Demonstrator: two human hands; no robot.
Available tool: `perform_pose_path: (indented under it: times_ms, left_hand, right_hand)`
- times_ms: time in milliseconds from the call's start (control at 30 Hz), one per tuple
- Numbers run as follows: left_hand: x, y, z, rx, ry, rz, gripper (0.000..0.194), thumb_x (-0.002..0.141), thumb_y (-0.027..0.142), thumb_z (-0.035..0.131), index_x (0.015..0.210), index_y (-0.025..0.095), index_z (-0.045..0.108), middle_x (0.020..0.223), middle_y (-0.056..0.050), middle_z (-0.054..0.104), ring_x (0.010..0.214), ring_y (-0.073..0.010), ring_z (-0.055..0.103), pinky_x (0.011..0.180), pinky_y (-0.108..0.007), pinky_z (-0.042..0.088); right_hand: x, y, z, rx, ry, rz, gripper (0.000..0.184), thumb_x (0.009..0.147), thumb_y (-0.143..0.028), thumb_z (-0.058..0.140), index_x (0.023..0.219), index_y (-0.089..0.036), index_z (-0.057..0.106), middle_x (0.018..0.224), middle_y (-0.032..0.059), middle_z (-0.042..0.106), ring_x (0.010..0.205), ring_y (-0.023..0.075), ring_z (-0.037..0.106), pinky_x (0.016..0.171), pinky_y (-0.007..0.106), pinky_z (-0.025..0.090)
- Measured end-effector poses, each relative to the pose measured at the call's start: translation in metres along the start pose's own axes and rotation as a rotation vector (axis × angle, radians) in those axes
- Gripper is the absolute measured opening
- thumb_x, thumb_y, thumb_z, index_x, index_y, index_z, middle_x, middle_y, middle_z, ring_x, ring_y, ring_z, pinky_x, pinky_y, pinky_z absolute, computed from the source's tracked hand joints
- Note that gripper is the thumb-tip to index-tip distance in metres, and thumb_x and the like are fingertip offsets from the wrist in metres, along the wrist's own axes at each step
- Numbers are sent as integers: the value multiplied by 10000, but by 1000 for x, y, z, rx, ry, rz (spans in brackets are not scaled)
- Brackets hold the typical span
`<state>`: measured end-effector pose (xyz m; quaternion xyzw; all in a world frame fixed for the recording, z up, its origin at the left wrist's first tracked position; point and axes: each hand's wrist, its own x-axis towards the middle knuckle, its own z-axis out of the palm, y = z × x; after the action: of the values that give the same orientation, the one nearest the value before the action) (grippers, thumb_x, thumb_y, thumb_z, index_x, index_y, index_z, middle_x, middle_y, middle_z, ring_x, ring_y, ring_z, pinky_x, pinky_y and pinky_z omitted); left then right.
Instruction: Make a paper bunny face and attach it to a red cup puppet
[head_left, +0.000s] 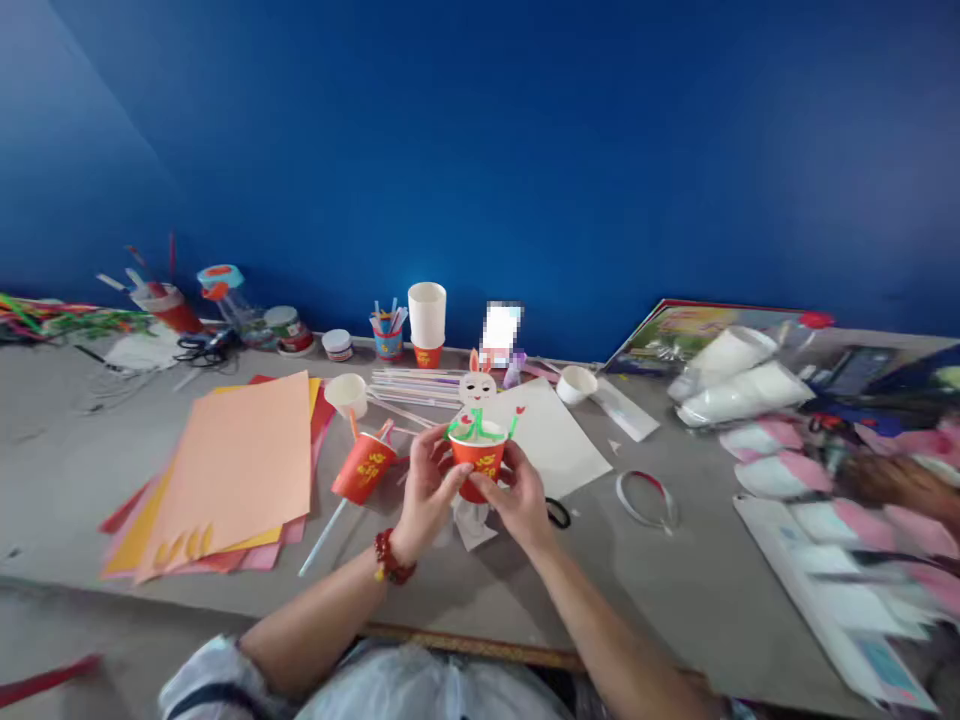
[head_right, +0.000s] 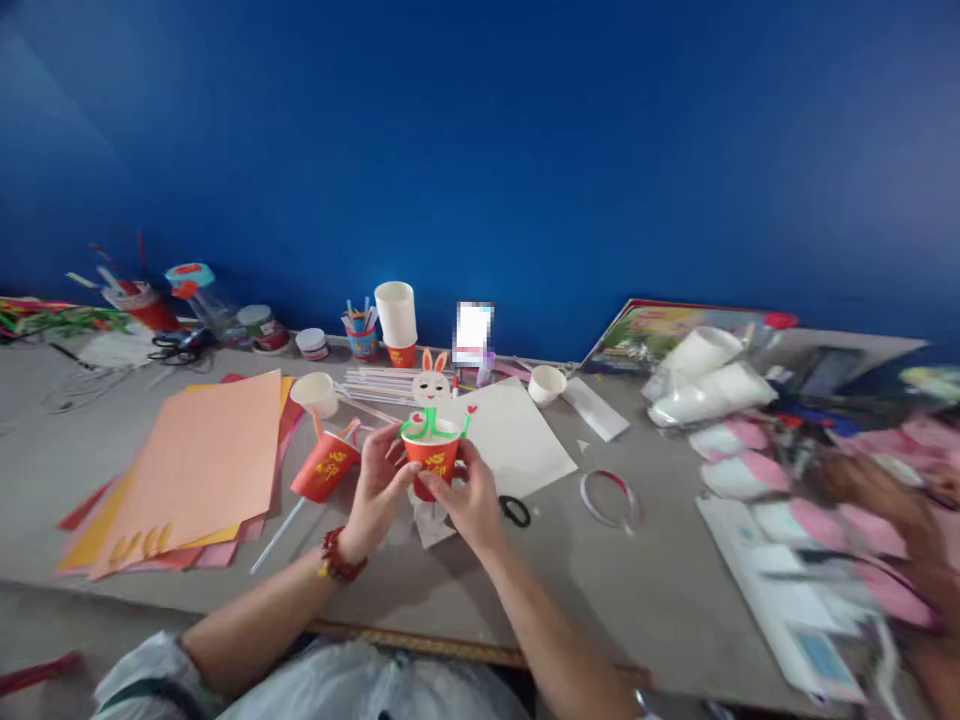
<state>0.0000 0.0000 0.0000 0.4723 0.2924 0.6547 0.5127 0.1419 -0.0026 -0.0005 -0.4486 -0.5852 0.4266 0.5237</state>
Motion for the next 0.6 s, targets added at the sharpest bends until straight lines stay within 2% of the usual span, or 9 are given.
perform_pose_path:
  times_ms: [233,367,600]
  left_hand:
    - [-3,3,4,-36,-35,-28,430,927,269,634,1313,273,444,1331,-104,582,1222,-237,583,1022,-396,484]
    - [-3,2,3,-65,-60,-47,462,936,280,619,1348,278,410,1375,-117,557,1244,-262,571,1035,-438,478]
    - [-5,2,3,-65,-31,-25,477,923,300,640,1333,276,396,1363,-124,575,1230,-274,584,1021,-462,484]
  right_hand:
    - [-2,0,5,-56,72,-24,400,782,-373,763,1096,-217,569,984,61,670,850,210,673,685,287,591]
    - [-3,-3,6,-77,70,-20,427,783,-402,762,1115,-224,561,1005,65,665,852,214,674,680,294,589]
    - [-3,-10,1,-177,49,-25,480,752,-442,780,1133,-222,589,998,74,668,827,228,667,693,318,566]
